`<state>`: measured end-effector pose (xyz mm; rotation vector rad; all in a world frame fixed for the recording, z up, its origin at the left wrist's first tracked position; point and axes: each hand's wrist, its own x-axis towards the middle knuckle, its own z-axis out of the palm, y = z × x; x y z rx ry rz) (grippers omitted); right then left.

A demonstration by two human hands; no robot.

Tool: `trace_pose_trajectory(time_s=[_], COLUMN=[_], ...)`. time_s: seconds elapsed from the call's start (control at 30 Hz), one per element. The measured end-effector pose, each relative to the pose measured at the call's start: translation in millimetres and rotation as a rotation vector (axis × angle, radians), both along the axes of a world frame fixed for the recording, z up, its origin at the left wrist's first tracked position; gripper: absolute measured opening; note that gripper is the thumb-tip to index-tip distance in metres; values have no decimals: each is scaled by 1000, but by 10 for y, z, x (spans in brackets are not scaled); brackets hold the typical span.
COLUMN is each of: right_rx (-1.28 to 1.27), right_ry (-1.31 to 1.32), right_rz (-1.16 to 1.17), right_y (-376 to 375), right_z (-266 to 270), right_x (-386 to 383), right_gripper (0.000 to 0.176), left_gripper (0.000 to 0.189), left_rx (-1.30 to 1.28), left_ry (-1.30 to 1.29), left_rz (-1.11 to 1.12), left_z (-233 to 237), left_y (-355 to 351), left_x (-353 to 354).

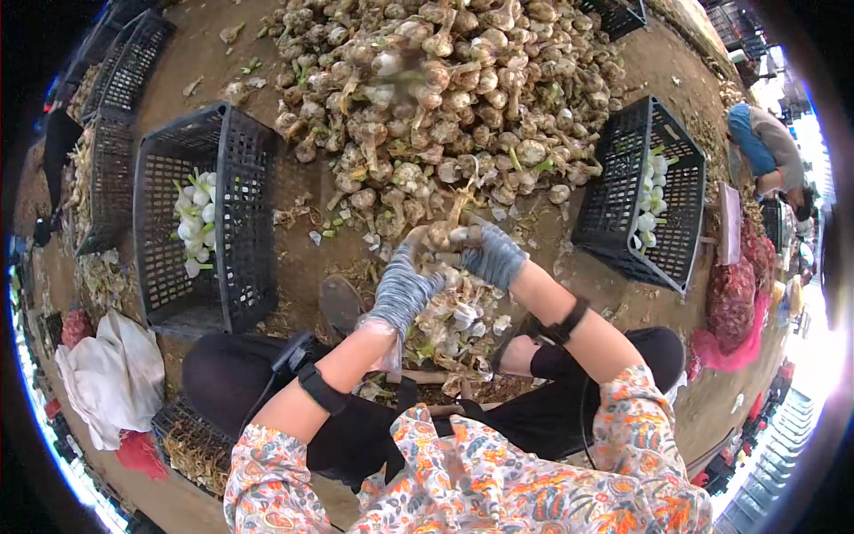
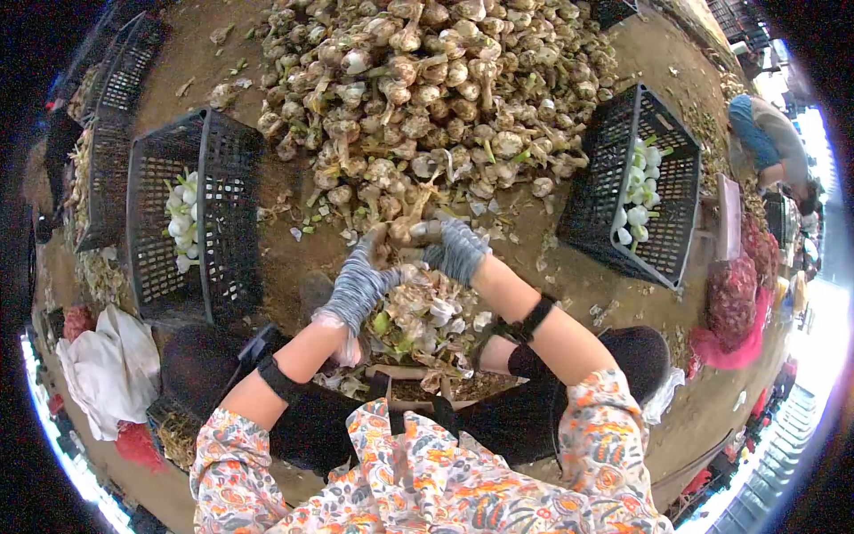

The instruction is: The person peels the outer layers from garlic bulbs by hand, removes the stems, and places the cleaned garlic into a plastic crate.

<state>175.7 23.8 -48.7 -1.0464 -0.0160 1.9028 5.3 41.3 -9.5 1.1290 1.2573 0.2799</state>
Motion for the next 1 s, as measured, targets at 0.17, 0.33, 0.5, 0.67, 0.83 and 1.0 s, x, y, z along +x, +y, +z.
trace_pose_trajectory(time_s=[0.17, 0.33, 0.5, 0.67, 0.83, 1.0], right_rx=[-93, 3, 164, 395, 513, 500], right_ry=[-266, -1009, -1035, -1179, -1310, -1384], right_rz=[-93, 188, 162, 159, 344, 445], right_y=[-312, -540, -677, -656, -700, -659], right_z=[935, 1175, 1242, 1287, 1221, 1367], right_x=[-17, 310, 457, 456, 623, 648], right_gripper=[36, 25, 30, 37, 33, 32], left_gripper=[73, 73, 70, 71, 72, 73], left_rx=[22, -99, -94, -13, 28, 86], left_ry=[-488, -746, -738, -662, -615, -560], left_rz=[-8, -76, -157, -249, -310, -367], left_z=[255, 532, 639, 679, 635, 635], left_y=[-156, -252, -237, -194, -182, -135], left_x=[183, 275, 317, 357, 376, 371])
